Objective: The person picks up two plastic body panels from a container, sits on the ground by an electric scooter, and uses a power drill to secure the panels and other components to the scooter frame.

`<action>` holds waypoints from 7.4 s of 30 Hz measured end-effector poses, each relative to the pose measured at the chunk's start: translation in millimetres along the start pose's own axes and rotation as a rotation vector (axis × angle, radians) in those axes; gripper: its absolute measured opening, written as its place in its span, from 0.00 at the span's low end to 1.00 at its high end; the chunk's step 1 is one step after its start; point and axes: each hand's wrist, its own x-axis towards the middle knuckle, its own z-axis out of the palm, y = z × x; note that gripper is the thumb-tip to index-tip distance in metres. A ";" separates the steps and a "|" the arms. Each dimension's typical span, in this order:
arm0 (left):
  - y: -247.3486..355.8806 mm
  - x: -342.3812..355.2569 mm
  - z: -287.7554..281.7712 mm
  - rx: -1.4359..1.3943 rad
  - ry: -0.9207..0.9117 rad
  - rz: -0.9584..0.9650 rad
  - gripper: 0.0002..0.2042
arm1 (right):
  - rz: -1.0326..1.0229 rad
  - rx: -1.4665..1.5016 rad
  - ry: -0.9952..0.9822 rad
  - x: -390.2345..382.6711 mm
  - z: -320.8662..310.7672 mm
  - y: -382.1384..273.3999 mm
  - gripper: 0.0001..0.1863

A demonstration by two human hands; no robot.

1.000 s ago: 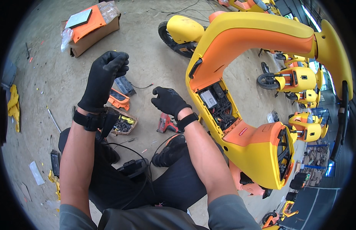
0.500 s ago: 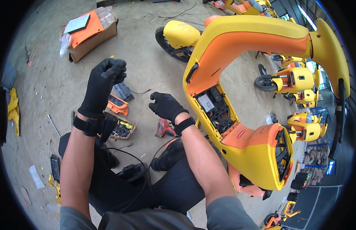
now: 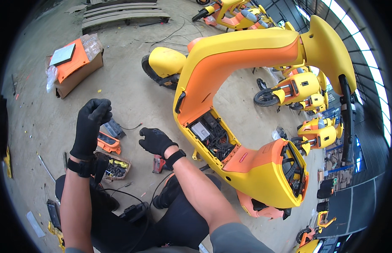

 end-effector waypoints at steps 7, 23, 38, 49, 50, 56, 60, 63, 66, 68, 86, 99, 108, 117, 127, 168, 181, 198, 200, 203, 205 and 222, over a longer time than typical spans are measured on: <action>-2.2 1.4 -0.6 -0.029 -0.019 0.019 0.10 | 0.013 0.008 -0.002 -2.1 -2.4 -3.5 0.20; 2.5 -0.2 0.5 -0.017 -0.003 0.009 0.11 | -0.020 -0.026 -0.011 -1.8 -4.9 -8.7 0.20; 3.7 -0.7 1.0 -0.012 0.004 0.012 0.11 | 0.063 -0.001 -0.081 -1.9 -8.6 -13.8 0.20; 1.4 0.2 2.3 -0.018 -0.002 0.006 0.10 | -0.034 -0.056 0.008 0.4 0.2 -0.4 0.20; 1.0 0.3 2.2 -0.018 -0.003 0.006 0.10 | -0.034 -0.056 0.008 0.3 0.9 0.8 0.20; 0.1 0.7 1.3 -0.020 0.001 0.011 0.10 | 0.001 -0.028 -0.021 0.1 -0.8 -3.3 0.21; 0.4 0.5 1.2 -0.015 0.001 0.014 0.10 | -0.017 -0.029 -0.007 -0.4 -0.8 -4.5 0.20; 1.9 0.0 0.8 -0.008 0.007 0.011 0.10 | -0.006 -0.015 -0.020 -0.6 -2.1 -7.8 0.20; 4.8 -1.1 2.2 0.000 0.004 0.005 0.11 | -0.016 -0.027 -0.010 -1.2 -1.9 -6.1 0.20; 2.4 -0.6 4.3 0.004 -0.005 0.002 0.11 | -0.021 -0.039 0.007 -2.4 -0.4 -3.1 0.20; 0.1 0.0 0.7 -0.016 -0.018 -0.003 0.10 | 0.017 0.072 -0.008 0.0 0.9 -1.8 0.18; -0.1 -1.2 3.8 -0.023 -0.017 -0.010 0.11 | 0.001 0.054 0.003 -1.1 3.3 1.4 0.18; -2.6 -0.3 1.4 -0.028 -0.025 0.004 0.10 | 0.015 0.024 0.008 -0.1 4.6 1.8 0.18; -4.3 0.7 0.0 -0.033 -0.034 0.019 0.09 | 0.004 0.014 0.010 1.1 5.0 2.1 0.19; 2.8 -2.6 4.8 -0.052 0.002 0.000 0.08 | -0.037 -0.085 0.026 0.3 4.5 1.8 0.19; -6.1 -1.2 -2.4 -0.076 -0.119 -0.041 0.09 | 0.011 -0.097 0.127 -12.7 0.9 -5.4 0.19; -7.3 -11.6 4.2 -0.093 -0.181 -0.060 0.08 | 0.156 -0.109 0.215 -84.2 -38.7 111.3 0.08; 99.8 -11.6 116.7 0.197 -0.271 0.240 0.11 | 0.050 1.137 0.900 -96.1 -152.0 116.6 0.11; 121.8 -5.4 153.3 0.262 -0.302 0.313 0.12 | 0.002 1.202 0.960 -105.7 -172.2 118.1 0.11; 154.8 -0.4 215.6 0.413 -0.356 0.411 0.15 | -0.130 1.342 1.091 -106.5 -195.1 131.3 0.10; 173.6 8.7 244.7 0.499 -0.341 0.493 0.16 | -0.162 1.450 1.228 -102.4 -211.5 121.2 0.10; 236.2 54.0 400.2 1.015 -0.472 0.817 0.22 | -0.531 1.714 1.406 -71.0 -282.1 137.0 0.09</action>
